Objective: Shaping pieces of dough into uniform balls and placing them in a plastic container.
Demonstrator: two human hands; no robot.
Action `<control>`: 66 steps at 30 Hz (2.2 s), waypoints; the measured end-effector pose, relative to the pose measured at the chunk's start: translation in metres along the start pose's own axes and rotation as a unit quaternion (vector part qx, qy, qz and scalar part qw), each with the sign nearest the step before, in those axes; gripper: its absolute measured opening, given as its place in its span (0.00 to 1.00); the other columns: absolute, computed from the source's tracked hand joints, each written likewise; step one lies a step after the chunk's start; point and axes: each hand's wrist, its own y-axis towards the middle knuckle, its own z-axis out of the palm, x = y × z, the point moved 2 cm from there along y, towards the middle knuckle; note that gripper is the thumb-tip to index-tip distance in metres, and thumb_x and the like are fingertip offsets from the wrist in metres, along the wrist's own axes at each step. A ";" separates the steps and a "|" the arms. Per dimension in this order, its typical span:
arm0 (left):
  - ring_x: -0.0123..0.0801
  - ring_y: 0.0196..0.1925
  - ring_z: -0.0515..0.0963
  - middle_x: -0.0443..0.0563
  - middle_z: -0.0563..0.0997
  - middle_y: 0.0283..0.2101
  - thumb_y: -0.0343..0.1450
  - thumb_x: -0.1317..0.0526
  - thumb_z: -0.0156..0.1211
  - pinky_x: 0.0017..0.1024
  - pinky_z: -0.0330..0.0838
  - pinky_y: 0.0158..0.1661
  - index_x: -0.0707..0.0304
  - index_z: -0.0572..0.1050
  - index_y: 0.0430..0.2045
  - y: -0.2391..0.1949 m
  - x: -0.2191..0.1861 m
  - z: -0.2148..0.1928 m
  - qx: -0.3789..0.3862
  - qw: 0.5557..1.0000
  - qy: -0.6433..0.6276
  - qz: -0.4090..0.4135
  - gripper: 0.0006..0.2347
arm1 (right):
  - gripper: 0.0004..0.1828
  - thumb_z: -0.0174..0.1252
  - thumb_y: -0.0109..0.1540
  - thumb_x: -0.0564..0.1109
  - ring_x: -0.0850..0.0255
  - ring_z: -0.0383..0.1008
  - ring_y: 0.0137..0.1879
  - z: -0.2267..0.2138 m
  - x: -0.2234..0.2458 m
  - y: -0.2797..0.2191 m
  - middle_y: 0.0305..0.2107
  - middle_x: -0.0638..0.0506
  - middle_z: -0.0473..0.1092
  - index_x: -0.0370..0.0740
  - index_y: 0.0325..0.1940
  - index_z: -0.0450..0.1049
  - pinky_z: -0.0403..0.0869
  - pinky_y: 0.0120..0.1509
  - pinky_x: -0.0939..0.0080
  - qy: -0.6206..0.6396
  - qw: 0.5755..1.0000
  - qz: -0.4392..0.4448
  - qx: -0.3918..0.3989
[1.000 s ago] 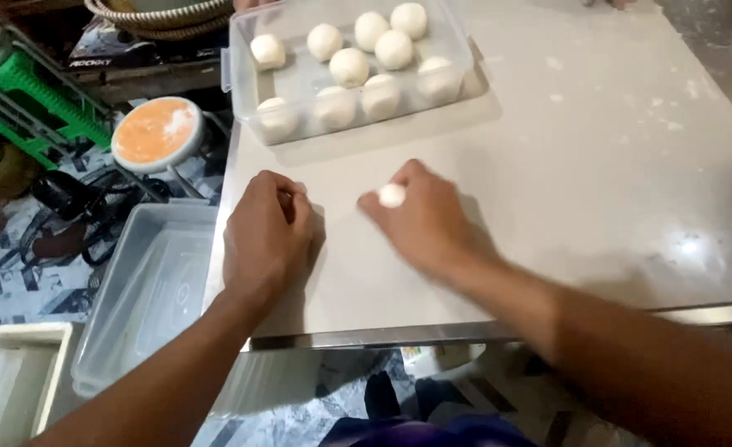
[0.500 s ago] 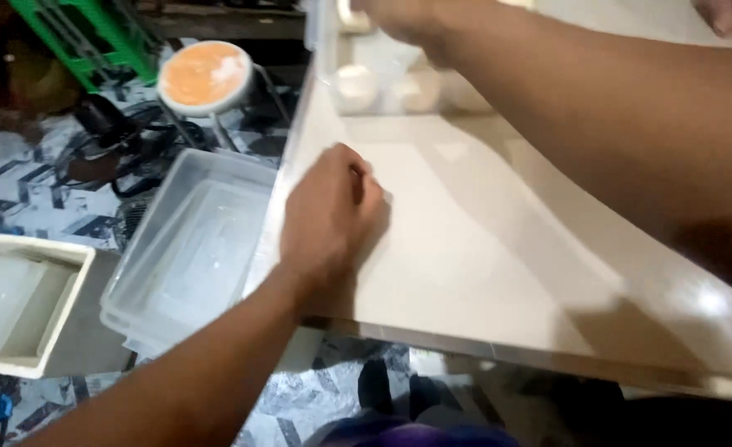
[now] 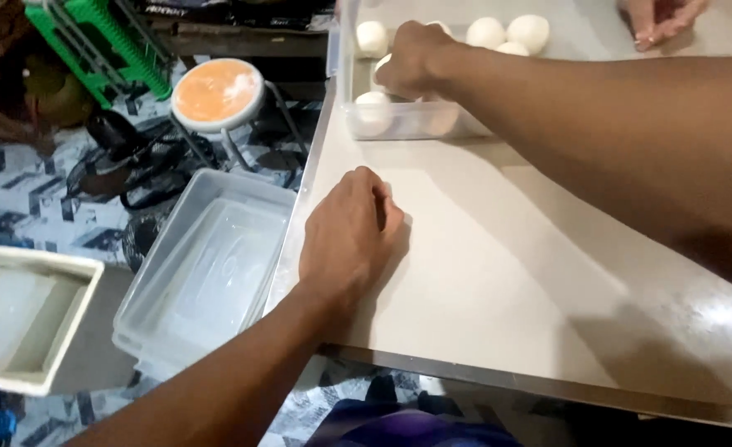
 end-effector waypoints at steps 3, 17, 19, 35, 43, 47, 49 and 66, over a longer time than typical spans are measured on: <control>0.49 0.42 0.80 0.59 0.80 0.39 0.69 0.60 0.60 0.44 0.73 0.45 0.64 0.72 0.35 0.006 0.004 0.010 -0.012 0.999 0.027 0.032 0.08 | 0.28 0.60 0.59 0.52 0.43 0.78 0.53 -0.004 -0.008 -0.005 0.50 0.32 0.75 0.27 0.54 0.73 0.76 0.58 0.47 0.001 1.000 -0.002 -0.006; 0.47 0.42 0.82 0.60 0.80 0.41 0.71 0.61 0.58 0.42 0.75 0.43 0.65 0.69 0.43 0.025 -0.035 0.031 0.094 0.981 -0.043 0.163 0.11 | 0.07 0.59 0.65 0.41 0.46 0.70 0.49 -0.008 -0.100 -0.201 0.42 0.42 0.68 0.35 0.40 0.69 0.69 0.53 0.47 0.101 0.900 -0.113 -0.409; 0.48 0.42 0.83 0.57 0.81 0.42 0.71 0.60 0.59 0.43 0.75 0.43 0.64 0.71 0.41 0.025 -0.034 0.041 0.086 0.980 -0.006 0.177 0.10 | 0.10 0.59 0.65 0.43 0.45 0.72 0.39 0.000 -0.132 -0.229 0.32 0.42 0.68 0.35 0.34 0.70 0.70 0.45 0.45 0.112 0.927 -0.002 -0.358; 0.49 0.37 0.83 0.58 0.82 0.36 0.73 0.60 0.58 0.44 0.75 0.39 0.64 0.71 0.40 0.010 -0.046 0.039 0.057 0.984 0.019 0.166 0.08 | 0.16 0.58 0.66 0.46 0.42 0.71 0.34 0.035 -0.181 -0.327 0.27 0.41 0.68 0.35 0.28 0.66 0.71 0.40 0.43 -0.014 0.916 0.179 -0.359; 0.47 0.38 0.82 0.56 0.81 0.38 0.72 0.61 0.56 0.44 0.75 0.41 0.64 0.72 0.38 0.009 -0.038 0.040 0.061 0.987 0.014 0.150 0.07 | 0.18 0.52 0.68 0.52 0.46 0.78 0.35 0.029 -0.180 -0.308 0.28 0.42 0.74 0.36 0.34 0.75 0.76 0.44 0.45 -0.066 0.924 0.287 -0.245; 0.46 0.39 0.82 0.56 0.81 0.38 0.71 0.61 0.57 0.43 0.74 0.42 0.64 0.71 0.38 0.005 -0.045 0.030 0.092 0.988 0.007 0.124 0.08 | 0.20 0.50 0.69 0.55 0.44 0.80 0.35 0.017 -0.172 -0.299 0.28 0.40 0.77 0.38 0.39 0.79 0.77 0.45 0.44 -0.052 0.915 0.342 -0.208; 0.48 0.40 0.81 0.57 0.80 0.40 0.72 0.62 0.56 0.44 0.74 0.43 0.65 0.72 0.37 0.003 -0.047 0.028 0.089 0.987 0.003 0.136 0.07 | 0.21 0.49 0.70 0.54 0.42 0.80 0.35 0.016 -0.170 -0.298 0.27 0.39 0.77 0.37 0.37 0.80 0.78 0.44 0.44 -0.056 0.909 0.358 -0.208; 0.44 0.42 0.82 0.54 0.81 0.41 0.72 0.59 0.55 0.41 0.74 0.46 0.62 0.72 0.39 0.005 -0.047 0.029 0.110 0.991 -0.006 0.081 0.08 | 0.21 0.50 0.68 0.55 0.42 0.80 0.35 0.016 -0.171 -0.297 0.26 0.39 0.77 0.38 0.35 0.80 0.77 0.46 0.43 -0.044 0.905 0.360 -0.224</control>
